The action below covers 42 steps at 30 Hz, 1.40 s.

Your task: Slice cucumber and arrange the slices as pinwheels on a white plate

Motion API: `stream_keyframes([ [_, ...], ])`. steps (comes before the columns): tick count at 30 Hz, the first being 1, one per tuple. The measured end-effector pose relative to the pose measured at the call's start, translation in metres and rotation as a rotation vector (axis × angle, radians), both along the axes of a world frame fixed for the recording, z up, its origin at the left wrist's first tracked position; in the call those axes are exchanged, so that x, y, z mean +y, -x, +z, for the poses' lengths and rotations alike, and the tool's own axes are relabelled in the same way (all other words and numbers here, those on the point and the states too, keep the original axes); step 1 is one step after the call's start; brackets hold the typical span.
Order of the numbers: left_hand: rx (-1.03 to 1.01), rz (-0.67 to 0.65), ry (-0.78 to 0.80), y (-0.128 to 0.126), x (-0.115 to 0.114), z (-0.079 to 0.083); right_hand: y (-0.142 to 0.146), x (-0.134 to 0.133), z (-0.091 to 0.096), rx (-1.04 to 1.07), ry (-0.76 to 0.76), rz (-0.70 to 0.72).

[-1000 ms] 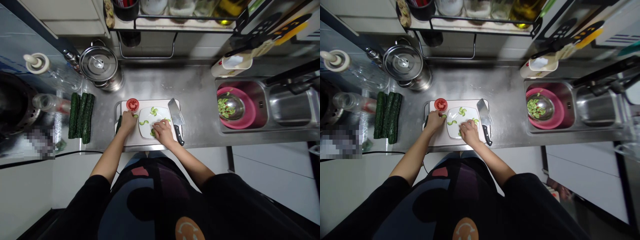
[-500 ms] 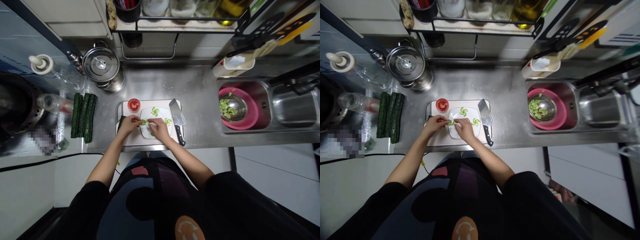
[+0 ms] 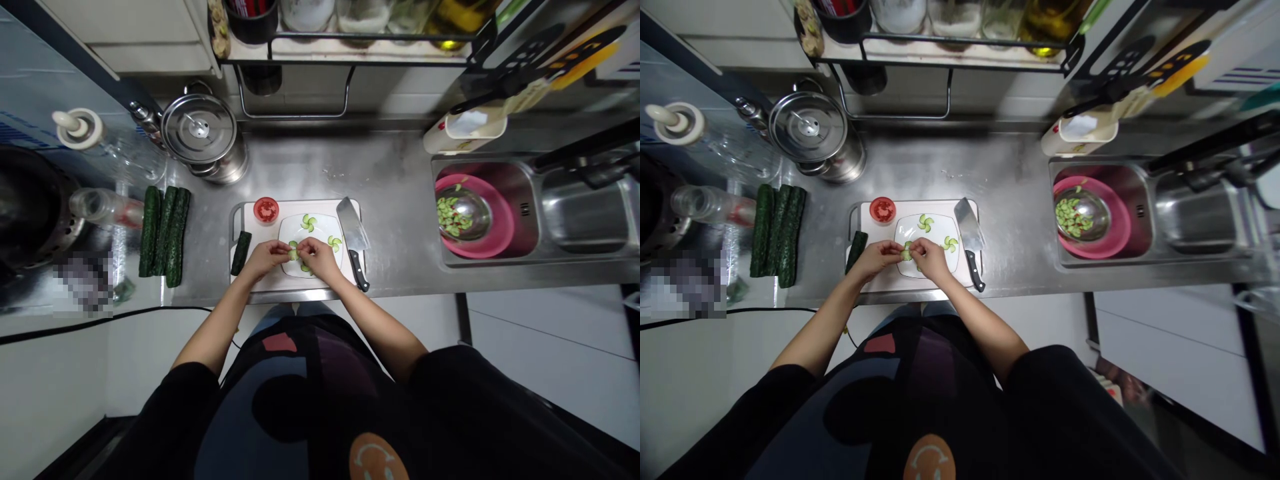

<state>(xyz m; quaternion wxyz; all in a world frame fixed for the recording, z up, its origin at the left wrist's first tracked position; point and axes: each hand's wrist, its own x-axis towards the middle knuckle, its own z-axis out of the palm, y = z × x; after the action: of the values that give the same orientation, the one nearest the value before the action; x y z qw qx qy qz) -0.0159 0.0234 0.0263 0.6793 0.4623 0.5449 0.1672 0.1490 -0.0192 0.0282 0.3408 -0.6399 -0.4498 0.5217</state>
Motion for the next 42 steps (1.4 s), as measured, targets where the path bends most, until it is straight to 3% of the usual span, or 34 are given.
stream_keyframes([
  [5,0.328,-0.175,-0.578,0.001,-0.001,-0.007,0.0,0.002,-0.008,-0.024,0.088,-0.007],
  [8,0.382,-0.3,-0.92,0.002,0.003,-0.015,0.004,0.005,-0.011,-0.1,0.096,-0.044],
  [13,0.375,-0.431,-1.199,0.006,0.012,-0.034,0.013,0.011,-0.013,-0.266,0.106,-0.054],
  [19,0.39,-0.484,-1.293,0.009,0.017,-0.045,0.021,0.015,-0.016,-0.496,0.138,0.024],
  [26,0.418,-0.495,-1.288,0.009,0.018,-0.05,0.026,0.017,-0.013,-0.637,0.182,0.116],
  [42,0.468,-0.592,-1.108,0.006,0.02,-0.037,0.031,0.018,-0.015,-0.71,0.138,0.129],
])
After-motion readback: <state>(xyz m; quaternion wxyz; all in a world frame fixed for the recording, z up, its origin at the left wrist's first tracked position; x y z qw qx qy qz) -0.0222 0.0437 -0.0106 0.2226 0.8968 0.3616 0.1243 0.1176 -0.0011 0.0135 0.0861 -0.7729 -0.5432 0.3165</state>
